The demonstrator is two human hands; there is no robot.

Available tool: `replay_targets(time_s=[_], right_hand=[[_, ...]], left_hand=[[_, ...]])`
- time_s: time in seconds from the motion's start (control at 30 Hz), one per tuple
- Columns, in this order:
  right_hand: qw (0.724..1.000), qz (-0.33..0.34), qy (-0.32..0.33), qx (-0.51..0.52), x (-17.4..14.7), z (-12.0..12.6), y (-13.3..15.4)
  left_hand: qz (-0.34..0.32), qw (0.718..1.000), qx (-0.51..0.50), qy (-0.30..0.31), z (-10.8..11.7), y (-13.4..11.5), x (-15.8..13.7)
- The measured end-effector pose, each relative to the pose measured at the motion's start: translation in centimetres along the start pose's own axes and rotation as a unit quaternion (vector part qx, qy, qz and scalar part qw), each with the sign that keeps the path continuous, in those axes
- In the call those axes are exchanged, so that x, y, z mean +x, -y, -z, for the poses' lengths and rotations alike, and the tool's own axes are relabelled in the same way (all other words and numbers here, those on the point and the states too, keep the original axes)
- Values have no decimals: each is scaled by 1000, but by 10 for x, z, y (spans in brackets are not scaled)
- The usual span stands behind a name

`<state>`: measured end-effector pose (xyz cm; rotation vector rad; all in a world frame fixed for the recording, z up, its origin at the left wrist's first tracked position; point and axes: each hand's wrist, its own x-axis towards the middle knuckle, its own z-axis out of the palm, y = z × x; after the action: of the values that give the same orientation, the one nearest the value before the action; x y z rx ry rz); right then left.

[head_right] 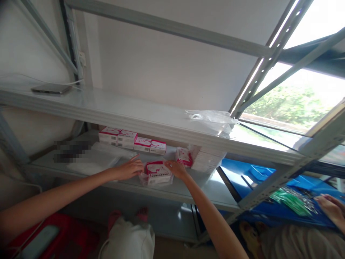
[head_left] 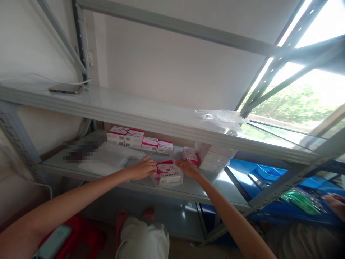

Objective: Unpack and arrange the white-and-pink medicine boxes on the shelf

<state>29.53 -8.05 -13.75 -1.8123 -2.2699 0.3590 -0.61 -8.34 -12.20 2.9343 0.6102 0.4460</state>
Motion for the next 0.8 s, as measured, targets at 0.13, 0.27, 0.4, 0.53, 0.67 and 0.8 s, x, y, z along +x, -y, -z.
replay_targets(time_s=[0.13,0.27,0.4,0.53,0.67,0.8], right_hand=[[998,-11,41,50,10,-7,1],[984,5,50,172,15,9,-3],[933,2,-69,353,7,42,-13],[895,21,-110,431,-3,57,-15],[879,78,-62,466,-9,47,7],[895,93,-53,434,-10,27,29]], left_hand=[[10,1000,-6,-6,9,-2,3],[17,999,5,-50,21,6,3],[59,992,46,-102,45,26,5],[66,991,30,-114,56,42,17],[65,979,-77,-175,42,45,35],[123,934,-271,-200,23,40,50]])
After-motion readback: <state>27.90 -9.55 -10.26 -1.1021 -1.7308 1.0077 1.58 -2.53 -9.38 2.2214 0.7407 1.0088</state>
